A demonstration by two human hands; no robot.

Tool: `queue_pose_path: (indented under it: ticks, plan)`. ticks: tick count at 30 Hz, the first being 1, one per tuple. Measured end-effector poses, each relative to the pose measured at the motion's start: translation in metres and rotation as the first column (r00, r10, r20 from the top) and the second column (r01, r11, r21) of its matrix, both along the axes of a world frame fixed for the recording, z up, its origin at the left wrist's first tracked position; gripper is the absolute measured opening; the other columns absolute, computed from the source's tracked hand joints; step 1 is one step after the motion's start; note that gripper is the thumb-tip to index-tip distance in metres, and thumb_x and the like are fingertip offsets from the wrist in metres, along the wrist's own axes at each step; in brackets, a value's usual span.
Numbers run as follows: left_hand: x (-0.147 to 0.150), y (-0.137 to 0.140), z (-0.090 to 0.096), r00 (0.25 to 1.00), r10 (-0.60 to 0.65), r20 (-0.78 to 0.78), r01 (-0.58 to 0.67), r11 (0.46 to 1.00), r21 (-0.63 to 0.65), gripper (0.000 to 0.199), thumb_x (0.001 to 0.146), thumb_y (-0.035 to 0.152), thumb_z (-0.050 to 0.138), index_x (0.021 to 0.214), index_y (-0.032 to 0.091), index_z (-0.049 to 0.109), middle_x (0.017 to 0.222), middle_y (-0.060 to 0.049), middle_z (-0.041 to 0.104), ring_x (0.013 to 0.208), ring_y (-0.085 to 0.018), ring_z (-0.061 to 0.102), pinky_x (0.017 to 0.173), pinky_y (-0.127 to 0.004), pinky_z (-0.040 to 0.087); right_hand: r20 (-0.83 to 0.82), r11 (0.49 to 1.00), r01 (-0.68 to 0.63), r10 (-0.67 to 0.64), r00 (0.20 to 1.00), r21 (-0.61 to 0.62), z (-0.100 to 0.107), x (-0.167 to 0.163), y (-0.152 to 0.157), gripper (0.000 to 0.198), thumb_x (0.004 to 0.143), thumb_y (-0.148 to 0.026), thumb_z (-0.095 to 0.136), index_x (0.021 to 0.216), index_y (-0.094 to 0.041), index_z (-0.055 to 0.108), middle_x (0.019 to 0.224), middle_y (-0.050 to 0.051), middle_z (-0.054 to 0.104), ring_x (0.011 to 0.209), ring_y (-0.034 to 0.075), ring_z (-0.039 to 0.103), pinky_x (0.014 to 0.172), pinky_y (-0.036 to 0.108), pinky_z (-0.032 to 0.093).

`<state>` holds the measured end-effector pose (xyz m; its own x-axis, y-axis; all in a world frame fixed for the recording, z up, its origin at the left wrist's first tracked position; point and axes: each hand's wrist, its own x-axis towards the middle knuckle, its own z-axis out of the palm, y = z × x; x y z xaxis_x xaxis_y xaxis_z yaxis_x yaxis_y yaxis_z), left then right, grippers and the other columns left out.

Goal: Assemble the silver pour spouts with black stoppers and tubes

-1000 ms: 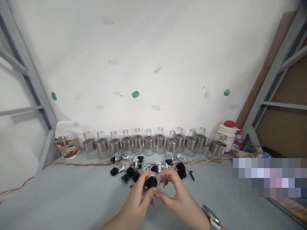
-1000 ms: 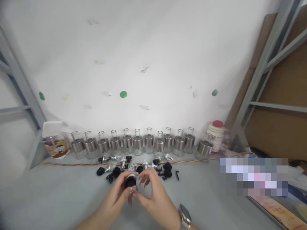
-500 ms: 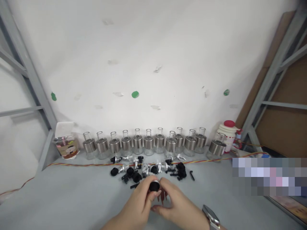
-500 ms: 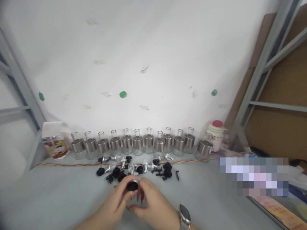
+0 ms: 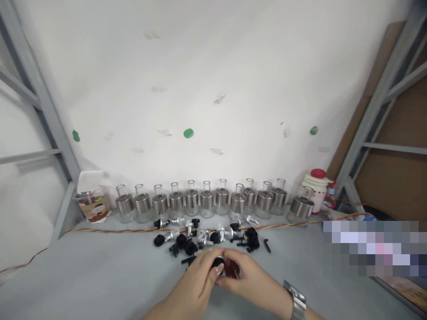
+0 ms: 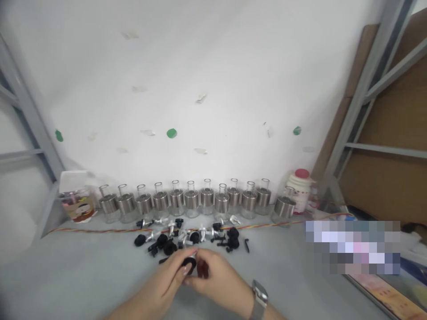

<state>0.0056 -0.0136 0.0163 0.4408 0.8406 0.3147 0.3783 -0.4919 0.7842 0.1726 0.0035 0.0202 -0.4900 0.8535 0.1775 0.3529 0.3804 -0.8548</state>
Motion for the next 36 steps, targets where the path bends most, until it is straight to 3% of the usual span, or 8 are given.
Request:
queue_pose_path:
  ticks: [4,11,19,23,29,31,36]
  plan:
    - [0.000,0.000,-0.007,0.999,0.023,-0.026,-0.025,0.999,-0.049,0.037,0.085,0.031,0.038,0.121,0.021,0.040,0.113,-0.010,0.055,0.101,-0.022,0.050,0.088,-0.031,0.035,-0.025,0.999,-0.006,0.005,1.000,-0.040,0.000,0.000,0.001,0.008,0.066,-0.020,0.060,0.064,-0.019,0.052,0.056,-0.006,0.042,0.052,0.009,0.037,0.048,0.020,0.029]
    - [0.001,-0.002,-0.007,0.999,-0.004,-0.050,0.000,0.997,-0.075,0.019,0.086,0.029,0.036,0.097,0.020,0.049,0.097,-0.008,0.059,0.091,-0.020,0.054,0.079,-0.027,0.038,-0.186,0.976,-0.065,0.026,0.982,-0.208,-0.004,-0.003,0.002,0.023,0.057,-0.016,0.066,0.054,-0.018,0.043,0.052,-0.009,0.034,0.051,0.007,0.030,0.046,0.017,0.025]
    - [0.003,-0.002,-0.008,1.000,0.007,0.029,-0.005,0.996,-0.092,0.016,0.087,0.027,0.035,0.091,0.020,0.049,0.090,-0.004,0.060,0.084,-0.017,0.055,0.075,-0.024,0.039,-0.226,0.972,-0.036,-0.018,0.974,-0.232,-0.008,-0.007,-0.002,0.028,0.058,-0.019,0.067,0.053,-0.018,0.039,0.052,-0.009,0.031,0.051,0.007,0.029,0.047,0.018,0.024]
    - [0.005,-0.001,-0.004,0.998,0.029,0.062,-0.021,0.992,-0.126,0.017,0.087,0.028,0.034,0.093,0.020,0.047,0.090,-0.004,0.061,0.083,-0.017,0.056,0.072,-0.023,0.041,-0.219,0.978,-0.018,-0.028,0.975,-0.206,-0.007,-0.008,-0.001,0.018,0.061,-0.016,0.062,0.058,-0.018,0.045,0.055,-0.008,0.035,0.052,0.008,0.033,0.048,0.018,0.028]
    - [0.000,-0.001,-0.011,0.992,0.004,-0.130,0.004,0.998,0.064,0.023,0.084,0.019,0.039,0.105,0.020,0.045,0.099,-0.008,0.057,0.091,-0.019,0.053,0.080,-0.029,0.039,-0.214,0.964,-0.139,0.090,0.973,-0.227,-0.002,-0.008,-0.001,0.011,0.060,-0.008,0.055,0.069,-0.014,0.056,0.058,-0.007,0.041,0.053,0.007,0.036,0.050,0.016,0.031]
    - [-0.001,-0.001,-0.014,0.992,0.018,-0.129,-0.007,0.996,0.086,0.023,0.083,0.017,0.038,0.105,0.019,0.045,0.098,-0.008,0.057,0.090,-0.019,0.053,0.080,-0.029,0.040,-0.193,0.960,-0.136,0.089,0.977,-0.244,0.002,-0.008,-0.002,0.003,0.061,-0.012,0.056,0.063,-0.014,0.055,0.055,-0.008,0.038,0.052,0.006,0.033,0.048,0.016,0.029]
    - [0.001,-0.003,-0.014,0.995,0.035,-0.093,-0.025,0.994,0.105,0.018,0.082,0.015,0.039,0.097,0.019,0.049,0.093,-0.007,0.057,0.086,-0.018,0.054,0.078,-0.029,0.041,-0.147,0.964,-0.097,0.062,0.987,-0.247,0.010,-0.008,-0.006,0.010,0.061,-0.014,0.059,0.054,-0.014,0.051,0.051,-0.008,0.034,0.050,0.005,0.030,0.046,0.016,0.026]
